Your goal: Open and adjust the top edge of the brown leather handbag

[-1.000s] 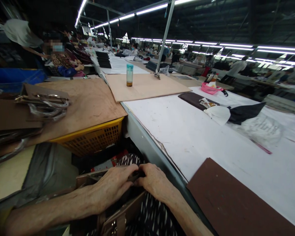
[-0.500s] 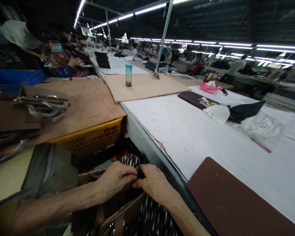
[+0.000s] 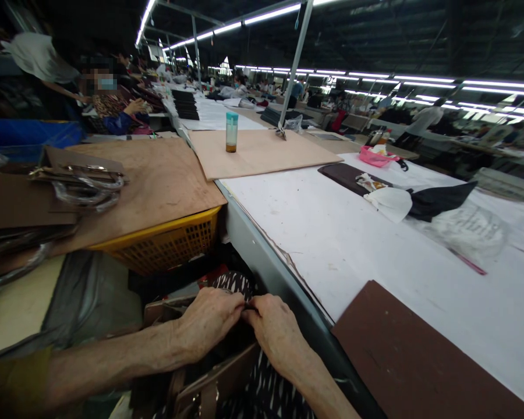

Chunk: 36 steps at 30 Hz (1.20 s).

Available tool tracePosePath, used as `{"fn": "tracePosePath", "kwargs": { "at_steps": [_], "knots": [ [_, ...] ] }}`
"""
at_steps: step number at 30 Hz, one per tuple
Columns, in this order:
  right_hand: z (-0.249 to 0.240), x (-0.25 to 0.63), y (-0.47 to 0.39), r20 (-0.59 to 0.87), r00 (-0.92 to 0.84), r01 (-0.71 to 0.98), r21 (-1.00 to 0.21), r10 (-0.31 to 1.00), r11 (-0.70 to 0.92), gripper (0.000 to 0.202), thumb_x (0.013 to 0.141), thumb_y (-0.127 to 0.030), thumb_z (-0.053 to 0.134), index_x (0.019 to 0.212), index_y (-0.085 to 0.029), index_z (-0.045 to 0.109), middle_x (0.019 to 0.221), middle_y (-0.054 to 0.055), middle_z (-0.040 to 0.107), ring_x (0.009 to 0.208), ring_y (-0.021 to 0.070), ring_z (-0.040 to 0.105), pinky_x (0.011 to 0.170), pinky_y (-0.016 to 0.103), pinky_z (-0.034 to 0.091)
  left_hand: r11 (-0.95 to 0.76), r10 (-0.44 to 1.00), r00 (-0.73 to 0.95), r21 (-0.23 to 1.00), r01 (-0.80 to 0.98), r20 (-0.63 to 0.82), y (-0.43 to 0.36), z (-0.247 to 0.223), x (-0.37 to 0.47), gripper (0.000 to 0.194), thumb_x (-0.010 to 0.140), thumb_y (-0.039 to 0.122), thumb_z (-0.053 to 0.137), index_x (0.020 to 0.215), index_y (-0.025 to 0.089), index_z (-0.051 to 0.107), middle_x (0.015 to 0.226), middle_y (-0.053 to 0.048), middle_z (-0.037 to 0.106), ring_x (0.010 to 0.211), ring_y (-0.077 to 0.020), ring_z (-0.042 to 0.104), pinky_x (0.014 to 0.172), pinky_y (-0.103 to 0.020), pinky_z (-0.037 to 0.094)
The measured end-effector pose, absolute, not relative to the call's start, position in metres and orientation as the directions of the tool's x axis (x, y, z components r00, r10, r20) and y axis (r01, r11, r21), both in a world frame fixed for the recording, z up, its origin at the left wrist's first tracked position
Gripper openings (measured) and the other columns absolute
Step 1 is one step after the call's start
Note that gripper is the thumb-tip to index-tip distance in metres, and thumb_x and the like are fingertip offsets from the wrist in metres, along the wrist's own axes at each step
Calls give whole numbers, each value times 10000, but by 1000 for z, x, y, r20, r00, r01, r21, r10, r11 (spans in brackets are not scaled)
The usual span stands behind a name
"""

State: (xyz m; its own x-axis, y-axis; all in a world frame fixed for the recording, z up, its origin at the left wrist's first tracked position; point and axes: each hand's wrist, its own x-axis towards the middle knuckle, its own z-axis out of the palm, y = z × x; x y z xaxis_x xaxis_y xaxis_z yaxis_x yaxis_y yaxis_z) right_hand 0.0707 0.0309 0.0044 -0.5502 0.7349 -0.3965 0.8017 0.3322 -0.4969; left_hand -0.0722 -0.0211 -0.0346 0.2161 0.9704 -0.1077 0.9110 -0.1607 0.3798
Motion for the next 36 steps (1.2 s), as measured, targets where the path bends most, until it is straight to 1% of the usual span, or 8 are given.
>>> {"fn": "tracePosePath", "kwargs": {
  "at_steps": [4,9,18,20,24,27,30,36],
  "knots": [
    [3,70,31,-361,-548,809,-460,755,367,232,836,-292,485,784,-204,694,806,42,669,831,185,593,659,259,348,-164,972,214,374,913,-95,-20,-38,-72,238,843,159,371,830,154,608,760,-101,670,728,-315,650,646,-465,526],
    [5,69,31,-387,-520,827,-449,761,338,215,835,-271,498,822,-231,708,839,30,677,860,181,596,670,255,346,-212,967,249,365,906,-56,-18,-45,-72,211,835,172,395,815,155,604,737,-100,664,694,-323,645,621,-484,527],
    [-4,72,29,-310,-513,830,-414,800,372,243,862,-266,478,684,-205,633,673,12,593,727,157,545,634,271,290,-144,981,181,346,927,-77,-25,-37,-76,205,905,197,376,837,180,568,777,-50,661,716,-252,626,629,-378,484],
    [-7,73,29,-294,-505,831,-418,811,367,233,851,-259,485,667,-207,617,643,-1,570,694,147,525,625,274,273,-148,984,173,373,916,-33,-28,-40,-78,205,918,179,376,849,182,568,808,-30,644,757,-223,599,657,-353,471],
    [-10,74,29,-288,-477,843,-418,830,339,253,838,-263,488,607,-193,567,590,-14,494,633,129,455,610,276,247,-156,984,115,340,927,138,-29,-47,-86,163,890,132,452,799,164,584,889,-45,582,869,-218,492,775,-370,422],
    [-10,76,29,-313,-454,856,-415,834,309,275,832,-266,483,574,-180,523,577,-15,449,609,123,412,593,274,233,-111,987,41,482,869,153,-27,-50,-94,88,835,110,550,762,155,566,933,-35,559,892,-199,469,816,-360,390],
    [-10,78,30,-320,-454,855,-418,831,307,268,832,-262,479,581,-178,513,591,-14,454,617,122,410,588,270,229,-74,995,17,623,779,96,-25,-51,-97,103,817,80,549,744,153,541,942,-15,563,882,-164,490,830,-328,377],
    [-13,81,31,-307,-467,843,-439,829,312,258,835,-261,473,596,-179,527,596,-17,483,627,122,428,590,268,238,2,1000,-21,668,744,20,-22,-50,-96,73,784,125,534,721,162,533,890,-11,571,852,-165,488,780,-295,366]
  ]
}}
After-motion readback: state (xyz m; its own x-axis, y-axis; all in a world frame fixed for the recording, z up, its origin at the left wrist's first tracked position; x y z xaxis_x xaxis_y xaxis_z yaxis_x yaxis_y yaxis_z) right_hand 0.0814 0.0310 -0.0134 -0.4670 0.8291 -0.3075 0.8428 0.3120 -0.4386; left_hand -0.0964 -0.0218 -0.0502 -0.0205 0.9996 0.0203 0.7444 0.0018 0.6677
